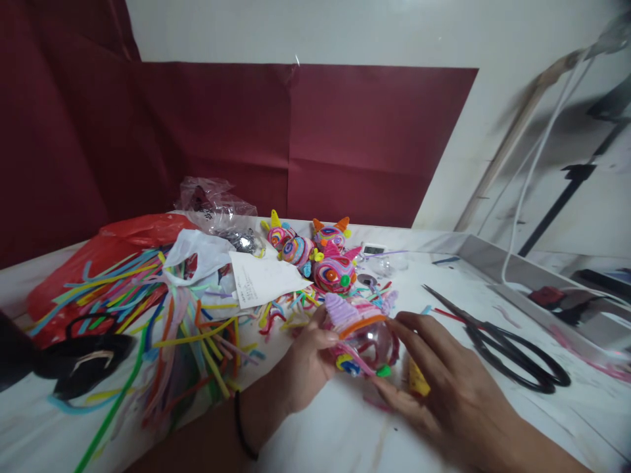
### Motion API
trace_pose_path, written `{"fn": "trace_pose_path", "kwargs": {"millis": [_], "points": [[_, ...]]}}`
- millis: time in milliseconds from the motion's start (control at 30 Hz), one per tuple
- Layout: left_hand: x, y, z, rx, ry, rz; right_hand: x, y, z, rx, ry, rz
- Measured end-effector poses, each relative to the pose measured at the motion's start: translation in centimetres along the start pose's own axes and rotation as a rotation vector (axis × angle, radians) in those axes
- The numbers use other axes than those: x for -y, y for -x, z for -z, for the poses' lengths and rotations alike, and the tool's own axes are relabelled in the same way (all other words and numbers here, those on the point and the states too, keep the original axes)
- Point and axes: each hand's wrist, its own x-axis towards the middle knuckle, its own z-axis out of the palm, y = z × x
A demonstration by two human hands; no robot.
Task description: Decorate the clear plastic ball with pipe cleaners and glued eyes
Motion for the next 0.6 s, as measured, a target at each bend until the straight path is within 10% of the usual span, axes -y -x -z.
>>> {"fn": "trace_pose_path", "kwargs": {"millis": [600], "points": [[-0.17, -0.05, 0.02, -0.095, -0.090, -0.030, 0.34, -0.49, 0.07, -0.035, -0.027, 0.010]]}}
